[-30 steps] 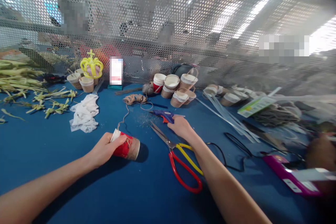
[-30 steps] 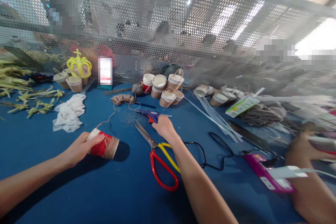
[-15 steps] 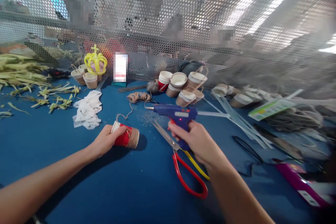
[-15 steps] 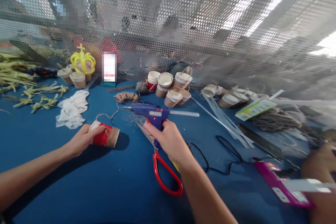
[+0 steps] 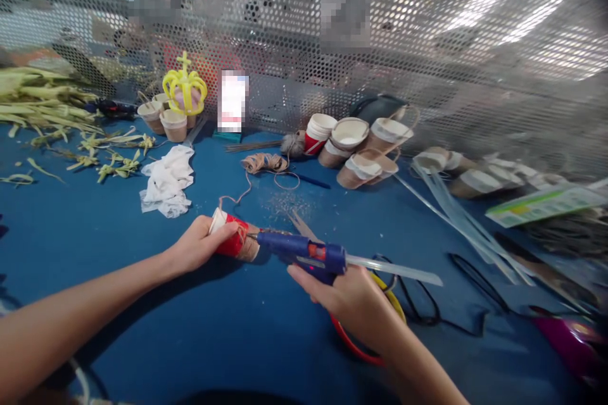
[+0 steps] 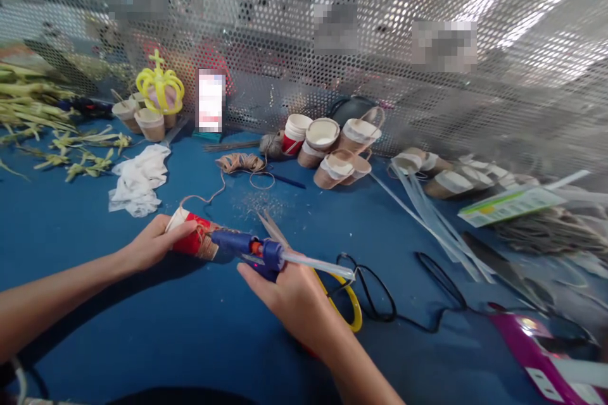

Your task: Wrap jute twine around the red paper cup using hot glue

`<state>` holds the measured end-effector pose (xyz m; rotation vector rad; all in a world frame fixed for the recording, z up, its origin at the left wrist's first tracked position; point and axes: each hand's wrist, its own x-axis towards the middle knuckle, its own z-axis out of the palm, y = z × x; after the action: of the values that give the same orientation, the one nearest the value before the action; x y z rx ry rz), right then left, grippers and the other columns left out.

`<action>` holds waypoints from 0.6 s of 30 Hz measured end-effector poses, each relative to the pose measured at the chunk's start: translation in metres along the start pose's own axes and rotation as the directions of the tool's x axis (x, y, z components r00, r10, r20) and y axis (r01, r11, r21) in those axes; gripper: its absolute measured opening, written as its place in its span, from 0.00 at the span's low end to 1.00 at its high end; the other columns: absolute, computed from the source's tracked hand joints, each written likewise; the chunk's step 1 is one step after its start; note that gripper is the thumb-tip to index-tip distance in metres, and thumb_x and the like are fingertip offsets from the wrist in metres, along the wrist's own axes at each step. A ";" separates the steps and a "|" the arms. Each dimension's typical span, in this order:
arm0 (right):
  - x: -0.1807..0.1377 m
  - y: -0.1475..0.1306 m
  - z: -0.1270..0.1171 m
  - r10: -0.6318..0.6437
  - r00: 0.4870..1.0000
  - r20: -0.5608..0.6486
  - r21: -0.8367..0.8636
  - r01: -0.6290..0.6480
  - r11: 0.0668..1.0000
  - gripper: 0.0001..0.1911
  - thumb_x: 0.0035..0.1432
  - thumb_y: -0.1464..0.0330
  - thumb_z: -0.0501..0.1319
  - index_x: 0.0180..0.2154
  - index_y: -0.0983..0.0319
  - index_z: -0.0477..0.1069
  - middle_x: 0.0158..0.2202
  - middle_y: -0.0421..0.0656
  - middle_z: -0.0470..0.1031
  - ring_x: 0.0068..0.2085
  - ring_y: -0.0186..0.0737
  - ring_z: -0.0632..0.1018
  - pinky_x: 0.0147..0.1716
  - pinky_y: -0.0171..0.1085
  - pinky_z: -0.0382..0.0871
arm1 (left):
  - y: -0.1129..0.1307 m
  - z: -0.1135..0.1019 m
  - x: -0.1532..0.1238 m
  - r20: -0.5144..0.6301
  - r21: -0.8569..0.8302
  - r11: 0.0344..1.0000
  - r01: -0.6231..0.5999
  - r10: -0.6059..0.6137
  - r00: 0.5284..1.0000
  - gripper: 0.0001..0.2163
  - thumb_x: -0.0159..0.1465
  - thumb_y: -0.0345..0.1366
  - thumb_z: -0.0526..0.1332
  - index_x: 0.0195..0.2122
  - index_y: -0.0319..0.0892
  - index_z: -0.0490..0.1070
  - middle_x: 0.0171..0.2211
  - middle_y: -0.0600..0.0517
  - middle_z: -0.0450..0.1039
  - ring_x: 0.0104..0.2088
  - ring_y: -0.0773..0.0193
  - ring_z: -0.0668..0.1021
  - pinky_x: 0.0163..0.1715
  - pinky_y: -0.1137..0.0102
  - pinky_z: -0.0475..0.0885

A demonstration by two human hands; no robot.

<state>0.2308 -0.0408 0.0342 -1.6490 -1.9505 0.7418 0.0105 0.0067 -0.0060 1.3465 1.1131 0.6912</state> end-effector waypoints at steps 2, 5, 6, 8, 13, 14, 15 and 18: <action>-0.001 0.002 -0.001 -0.026 1.000 -0.002 -0.051 0.026 0.998 0.09 0.49 0.60 0.58 0.29 0.57 0.71 0.20 0.41 0.71 0.29 0.45 0.76 0.26 0.39 0.70 | 0.000 0.000 -0.001 0.001 0.020 1.000 -0.002 0.002 1.000 0.19 0.57 0.45 0.54 0.34 0.33 0.75 0.27 0.48 0.77 0.29 0.59 0.75 0.29 0.70 0.69; -0.003 0.003 -0.002 -0.030 1.000 0.002 -0.146 0.030 0.989 0.10 0.48 0.58 0.59 0.28 0.56 0.71 0.19 0.43 0.71 0.32 0.49 0.77 0.29 0.42 0.71 | 0.000 0.000 -0.001 0.039 0.011 1.000 -0.028 0.027 0.999 0.19 0.58 0.45 0.53 0.35 0.34 0.75 0.32 0.47 0.77 0.32 0.59 0.75 0.32 0.71 0.69; -0.004 0.004 -0.002 -0.037 0.999 -0.001 -0.178 0.036 0.983 0.10 0.48 0.57 0.59 0.28 0.56 0.72 0.18 0.43 0.71 0.33 0.50 0.77 0.31 0.43 0.71 | 0.000 0.000 -0.001 0.052 0.007 0.999 -0.031 0.031 0.998 0.19 0.58 0.45 0.52 0.36 0.34 0.75 0.34 0.47 0.77 0.32 0.60 0.76 0.33 0.71 0.69; -0.004 0.003 -0.003 -0.054 0.999 -0.006 -0.217 0.052 0.975 0.10 0.49 0.57 0.58 0.28 0.56 0.72 0.18 0.44 0.71 0.34 0.51 0.76 0.34 0.45 0.71 | -0.001 -0.001 -0.001 0.073 0.005 0.999 -0.032 0.032 0.997 0.20 0.59 0.45 0.52 0.37 0.34 0.75 0.35 0.46 0.77 0.33 0.60 0.76 0.34 0.71 0.70; -0.004 -0.002 -0.006 -0.104 0.994 0.019 -0.237 0.106 0.966 0.08 0.48 0.59 0.59 0.28 0.55 0.73 0.22 0.44 0.74 0.36 0.51 0.76 0.35 0.45 0.70 | -0.002 -0.002 -0.001 0.049 0.040 0.998 -0.055 0.053 0.997 0.19 0.58 0.44 0.53 0.35 0.34 0.76 0.31 0.47 0.77 0.30 0.60 0.76 0.30 0.72 0.70; -0.004 -0.003 -0.007 -0.110 0.994 0.024 -0.239 0.112 0.964 0.08 0.48 0.59 0.59 0.28 0.55 0.73 0.23 0.44 0.74 0.36 0.51 0.76 0.34 0.44 0.71 | -0.002 -0.002 -0.001 0.038 0.052 0.997 -0.058 0.056 0.998 0.18 0.58 0.43 0.53 0.34 0.33 0.76 0.29 0.48 0.77 0.29 0.61 0.75 0.29 0.73 0.69; -0.004 -0.005 -0.007 -0.112 0.993 0.031 -0.239 0.117 0.964 0.07 0.48 0.60 0.59 0.28 0.55 0.73 0.24 0.45 0.75 0.35 0.49 0.77 0.33 0.43 0.71 | -0.002 -0.002 -0.001 0.030 0.063 0.996 -0.057 0.055 0.998 0.18 0.58 0.43 0.53 0.32 0.33 0.76 0.28 0.48 0.77 0.28 0.61 0.75 0.27 0.73 0.69; -0.003 -0.010 -0.007 -0.117 0.992 0.054 -0.230 0.126 0.965 0.07 0.50 0.62 0.58 0.27 0.55 0.73 0.25 0.44 0.75 0.30 0.44 0.76 0.30 0.39 0.71 | -0.001 -0.002 -0.001 0.028 0.074 0.996 -0.046 0.044 0.999 0.19 0.58 0.44 0.52 0.31 0.33 0.76 0.27 0.48 0.76 0.26 0.62 0.75 0.27 0.73 0.69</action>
<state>0.2288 -0.0445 0.0466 -1.6369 -2.2166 0.5183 0.0082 0.0066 -0.0069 1.4434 1.0998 0.6687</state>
